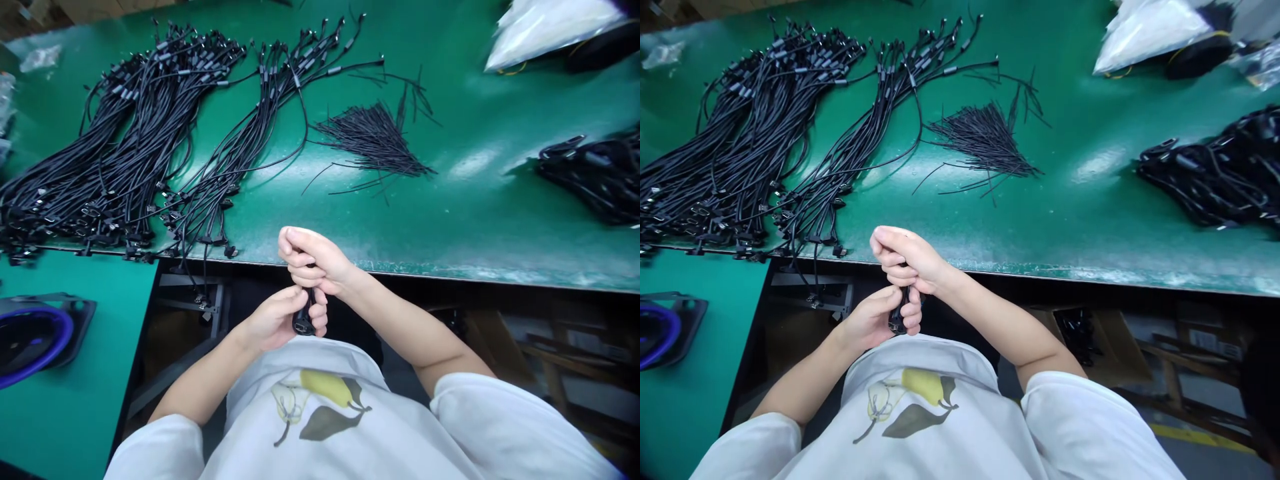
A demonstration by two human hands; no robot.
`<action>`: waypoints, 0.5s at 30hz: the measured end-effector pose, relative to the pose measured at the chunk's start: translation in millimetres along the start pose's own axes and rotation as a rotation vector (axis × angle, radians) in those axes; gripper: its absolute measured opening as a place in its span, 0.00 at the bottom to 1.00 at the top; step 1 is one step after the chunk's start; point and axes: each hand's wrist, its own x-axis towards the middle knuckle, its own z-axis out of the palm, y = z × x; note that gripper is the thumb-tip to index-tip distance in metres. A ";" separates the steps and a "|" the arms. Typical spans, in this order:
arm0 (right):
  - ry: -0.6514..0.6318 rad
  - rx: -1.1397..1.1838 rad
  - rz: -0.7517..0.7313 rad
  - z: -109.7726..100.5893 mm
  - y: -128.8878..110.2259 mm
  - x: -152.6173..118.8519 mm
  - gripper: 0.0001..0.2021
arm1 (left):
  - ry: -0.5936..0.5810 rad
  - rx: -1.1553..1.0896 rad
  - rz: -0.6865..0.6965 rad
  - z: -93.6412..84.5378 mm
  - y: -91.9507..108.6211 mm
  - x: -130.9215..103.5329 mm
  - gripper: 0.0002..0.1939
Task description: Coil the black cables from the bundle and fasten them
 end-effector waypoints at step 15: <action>0.130 -0.025 -0.150 0.7 -7.6 -4.1 0.12 | 0.058 0.140 0.100 -3.1 1.6 12.4 0.17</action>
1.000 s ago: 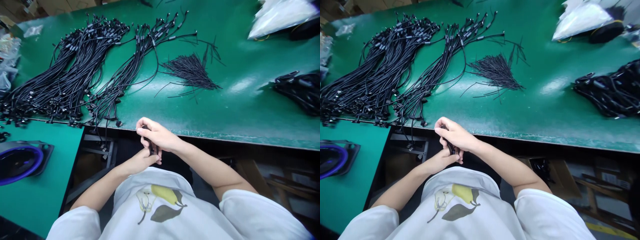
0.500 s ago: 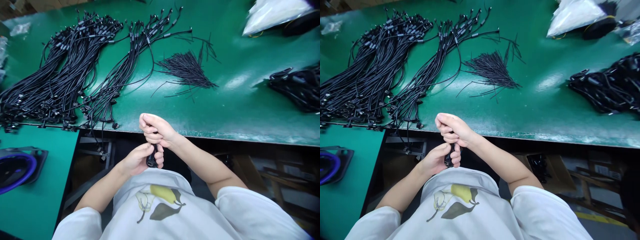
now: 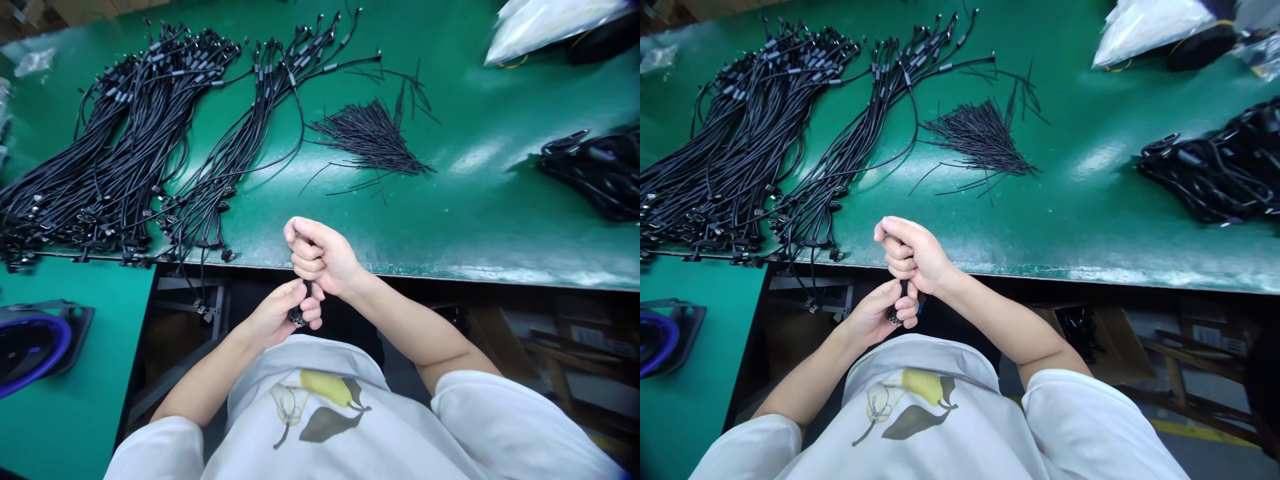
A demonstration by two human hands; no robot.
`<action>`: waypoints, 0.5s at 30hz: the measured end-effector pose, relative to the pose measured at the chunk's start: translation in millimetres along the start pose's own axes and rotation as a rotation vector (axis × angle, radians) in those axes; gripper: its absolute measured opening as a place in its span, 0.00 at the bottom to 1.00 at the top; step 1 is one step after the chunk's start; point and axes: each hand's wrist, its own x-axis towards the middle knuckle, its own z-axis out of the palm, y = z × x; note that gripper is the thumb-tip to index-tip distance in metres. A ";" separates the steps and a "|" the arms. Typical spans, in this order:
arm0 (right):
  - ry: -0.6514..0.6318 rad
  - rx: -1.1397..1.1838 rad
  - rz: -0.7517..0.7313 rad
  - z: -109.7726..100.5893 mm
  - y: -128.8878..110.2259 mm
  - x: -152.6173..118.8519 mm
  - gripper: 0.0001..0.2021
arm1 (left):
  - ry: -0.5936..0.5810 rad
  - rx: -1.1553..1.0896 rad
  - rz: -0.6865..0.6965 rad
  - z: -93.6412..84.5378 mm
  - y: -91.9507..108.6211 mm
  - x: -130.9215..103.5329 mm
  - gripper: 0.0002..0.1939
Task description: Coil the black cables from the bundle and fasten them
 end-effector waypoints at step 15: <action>-0.339 -2.290 -0.275 -22.8 -0.4 -54.7 0.18 | 0.020 1.582 0.212 -4.9 41.4 -2.9 0.15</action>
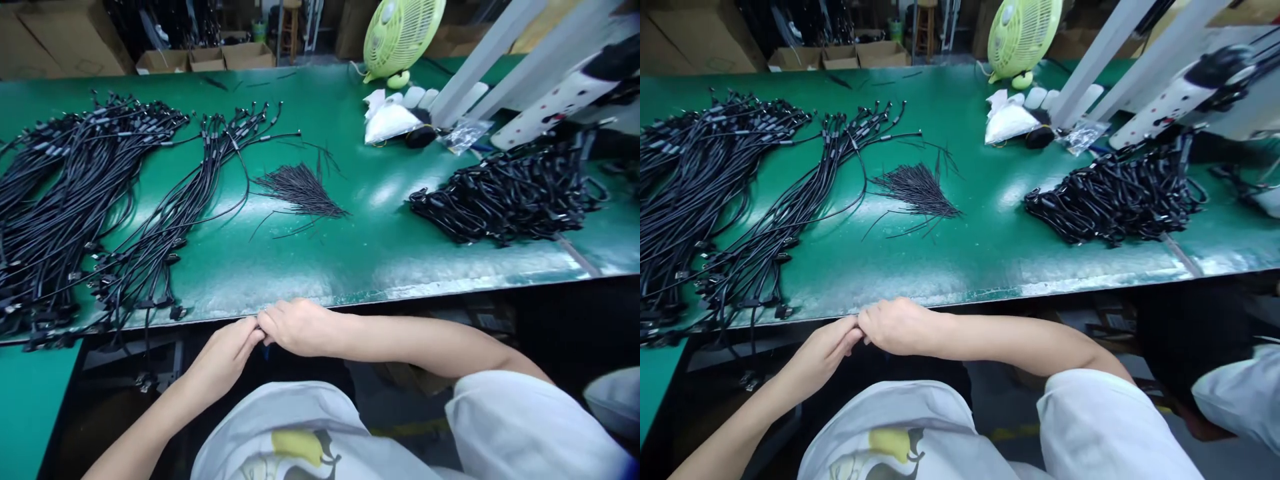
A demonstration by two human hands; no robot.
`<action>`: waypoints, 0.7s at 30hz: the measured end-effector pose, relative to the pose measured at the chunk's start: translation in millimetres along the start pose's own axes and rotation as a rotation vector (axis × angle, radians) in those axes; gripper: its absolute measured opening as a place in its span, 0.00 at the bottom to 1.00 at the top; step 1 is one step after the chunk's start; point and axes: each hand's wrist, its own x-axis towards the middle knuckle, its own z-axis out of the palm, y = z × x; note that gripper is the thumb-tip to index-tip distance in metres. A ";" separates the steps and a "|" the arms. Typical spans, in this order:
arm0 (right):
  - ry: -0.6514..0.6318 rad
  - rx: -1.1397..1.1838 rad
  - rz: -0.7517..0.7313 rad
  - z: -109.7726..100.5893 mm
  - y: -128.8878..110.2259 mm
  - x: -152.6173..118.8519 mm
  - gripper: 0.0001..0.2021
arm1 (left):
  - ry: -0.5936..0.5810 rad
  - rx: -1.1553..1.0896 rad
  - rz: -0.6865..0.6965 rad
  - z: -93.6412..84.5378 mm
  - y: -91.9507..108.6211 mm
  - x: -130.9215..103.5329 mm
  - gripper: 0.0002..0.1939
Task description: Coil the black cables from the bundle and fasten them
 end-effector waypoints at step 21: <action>0.455 -0.222 0.863 -18.2 202.3 -7.9 0.15 | 0.572 -1.166 -0.106 10.4 -4.6 18.3 0.17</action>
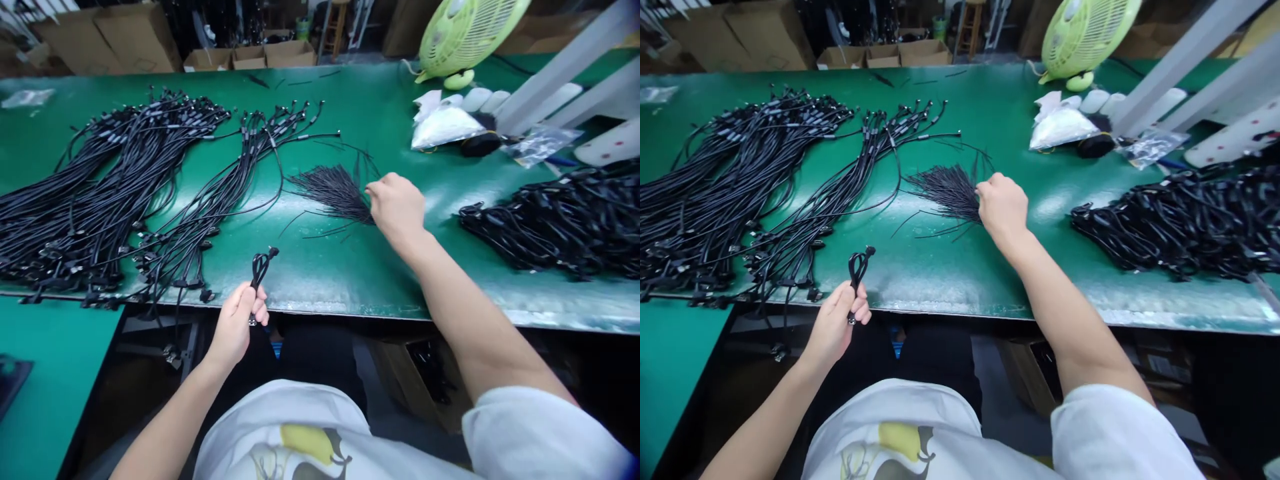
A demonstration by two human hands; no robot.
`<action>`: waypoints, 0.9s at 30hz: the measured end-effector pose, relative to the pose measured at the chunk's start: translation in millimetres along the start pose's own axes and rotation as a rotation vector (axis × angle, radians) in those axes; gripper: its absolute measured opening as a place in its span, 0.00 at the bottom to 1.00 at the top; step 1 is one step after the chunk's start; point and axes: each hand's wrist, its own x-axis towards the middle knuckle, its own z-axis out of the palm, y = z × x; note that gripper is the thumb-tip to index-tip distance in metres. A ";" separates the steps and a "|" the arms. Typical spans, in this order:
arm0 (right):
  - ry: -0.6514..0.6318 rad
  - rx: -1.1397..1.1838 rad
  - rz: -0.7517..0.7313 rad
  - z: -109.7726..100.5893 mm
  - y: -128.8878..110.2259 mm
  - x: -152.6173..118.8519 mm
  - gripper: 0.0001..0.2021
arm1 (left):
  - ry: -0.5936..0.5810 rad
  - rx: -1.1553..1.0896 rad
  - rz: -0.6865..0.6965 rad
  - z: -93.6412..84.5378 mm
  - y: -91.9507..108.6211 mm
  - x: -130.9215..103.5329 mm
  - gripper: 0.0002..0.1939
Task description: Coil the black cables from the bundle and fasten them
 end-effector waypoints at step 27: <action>-0.098 0.041 -1.268 -84.8 -154.4 -113.6 0.16 | -0.312 0.294 -0.148 -22.0 -8.0 -3.4 0.08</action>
